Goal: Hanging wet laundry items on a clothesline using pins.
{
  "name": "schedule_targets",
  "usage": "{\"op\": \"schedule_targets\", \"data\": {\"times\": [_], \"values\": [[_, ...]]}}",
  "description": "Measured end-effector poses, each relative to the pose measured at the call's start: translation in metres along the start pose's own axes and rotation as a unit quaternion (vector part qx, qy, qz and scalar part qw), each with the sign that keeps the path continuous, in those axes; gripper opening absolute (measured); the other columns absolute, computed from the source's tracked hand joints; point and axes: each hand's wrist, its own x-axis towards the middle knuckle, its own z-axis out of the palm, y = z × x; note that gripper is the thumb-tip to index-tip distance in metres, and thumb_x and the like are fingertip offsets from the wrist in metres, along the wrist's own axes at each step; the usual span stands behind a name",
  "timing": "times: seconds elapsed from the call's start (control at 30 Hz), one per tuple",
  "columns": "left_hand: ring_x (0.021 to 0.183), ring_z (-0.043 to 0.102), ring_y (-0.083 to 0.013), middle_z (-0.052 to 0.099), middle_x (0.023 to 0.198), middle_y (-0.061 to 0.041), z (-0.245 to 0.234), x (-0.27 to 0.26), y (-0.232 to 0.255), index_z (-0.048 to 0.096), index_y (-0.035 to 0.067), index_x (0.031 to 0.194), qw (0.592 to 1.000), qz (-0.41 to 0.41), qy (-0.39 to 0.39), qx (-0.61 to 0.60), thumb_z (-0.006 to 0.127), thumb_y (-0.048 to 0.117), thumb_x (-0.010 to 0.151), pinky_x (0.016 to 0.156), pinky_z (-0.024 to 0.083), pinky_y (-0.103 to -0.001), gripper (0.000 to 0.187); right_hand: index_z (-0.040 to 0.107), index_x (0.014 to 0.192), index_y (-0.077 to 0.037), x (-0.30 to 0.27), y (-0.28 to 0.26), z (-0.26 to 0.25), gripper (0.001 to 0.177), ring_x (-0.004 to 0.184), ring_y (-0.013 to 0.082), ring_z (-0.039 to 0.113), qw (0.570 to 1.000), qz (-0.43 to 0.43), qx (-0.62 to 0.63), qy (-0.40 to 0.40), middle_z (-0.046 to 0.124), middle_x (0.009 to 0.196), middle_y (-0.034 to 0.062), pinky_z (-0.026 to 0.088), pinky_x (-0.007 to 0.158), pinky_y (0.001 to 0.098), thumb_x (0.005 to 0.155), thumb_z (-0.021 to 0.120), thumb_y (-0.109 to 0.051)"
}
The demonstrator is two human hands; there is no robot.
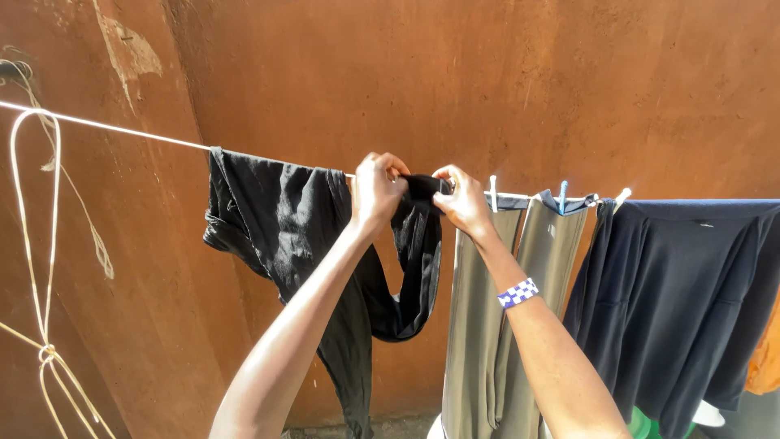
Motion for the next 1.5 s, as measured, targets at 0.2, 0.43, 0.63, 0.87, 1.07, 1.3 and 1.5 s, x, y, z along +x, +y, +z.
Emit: {"op": "schedule_targets", "data": {"times": [0.2,0.43,0.63,0.87,1.07,1.3,1.5], "values": [[0.088,0.070,-0.0336,0.061,0.109,-0.014,0.000,0.022,-0.003,0.063,0.007,0.097,0.992,0.037,0.045,0.114,0.071,0.005,0.086,0.074,0.057,-0.047,0.014,0.073,0.104,-0.014,0.003,-0.061,-0.003,0.021,0.068,0.0114,0.064,0.984,0.059,-0.142,0.085,0.072,0.078,0.0063,0.048,0.062,0.0289,0.084,0.078,-0.013],[0.085,0.069,-0.0379,0.065,0.098,-0.020,0.028,0.053,-0.048,0.052,0.000,0.107,0.997,-0.028,0.025,0.066,0.068,0.003,0.085,0.073,0.056,-0.048,0.027,0.076,0.098,-0.008,0.056,0.006,-0.009,0.023,0.072,0.0093,0.058,0.997,-0.009,-0.056,0.047,0.069,0.077,0.0023,0.047,0.063,0.0281,0.079,0.087,-0.014],[0.077,0.077,-0.0248,0.075,0.087,-0.013,0.042,0.075,-0.063,0.070,0.004,0.091,0.993,-0.070,-0.010,-0.093,0.057,-0.004,0.086,0.071,0.060,-0.036,0.017,0.079,0.097,-0.002,0.058,-0.009,-0.023,0.022,0.074,0.0048,0.067,0.985,0.134,0.084,-0.065,0.075,0.079,-0.0033,0.052,0.063,0.0219,0.083,0.083,-0.019],[0.076,0.073,-0.0142,0.076,0.088,-0.009,0.059,0.083,-0.059,0.075,0.002,0.098,0.938,-0.165,-0.073,-0.296,0.065,-0.003,0.088,0.068,0.059,-0.026,0.015,0.081,0.099,-0.008,0.068,-0.010,-0.021,0.021,0.052,0.0100,0.047,0.952,0.235,0.143,-0.134,0.062,0.067,-0.0003,0.033,0.042,0.0258,0.086,0.079,-0.023],[0.078,0.074,-0.0131,0.077,0.089,-0.006,0.045,0.083,-0.033,0.077,0.003,0.097,0.960,-0.131,-0.108,-0.225,0.074,-0.009,0.074,0.070,0.059,-0.027,0.026,0.083,0.091,-0.010,0.088,0.022,-0.012,0.019,0.063,0.0132,0.064,0.988,0.095,-0.120,-0.028,0.072,0.073,0.0032,0.049,0.058,0.0315,0.076,0.078,-0.021],[0.085,0.069,-0.0280,0.071,0.087,-0.013,0.041,0.080,-0.050,0.075,0.006,0.080,0.988,0.086,0.083,0.096,0.078,-0.003,0.069,0.073,0.057,-0.039,0.015,0.076,0.086,-0.006,0.087,0.028,-0.017,0.022,0.073,0.0178,0.069,0.964,0.110,-0.233,0.063,0.074,0.076,0.0056,0.055,0.070,0.0369,0.077,0.079,-0.026],[0.077,0.069,-0.0311,0.072,0.081,-0.016,0.025,0.074,-0.052,0.076,0.006,0.090,0.983,0.068,0.041,0.167,0.074,0.024,0.081,0.070,0.057,-0.044,0.020,0.076,0.098,-0.008,0.091,0.039,-0.025,0.017,0.078,0.0077,0.067,0.998,0.014,-0.050,-0.029,0.073,0.083,-0.0037,0.054,0.067,0.0288,0.085,0.076,-0.019]]}}
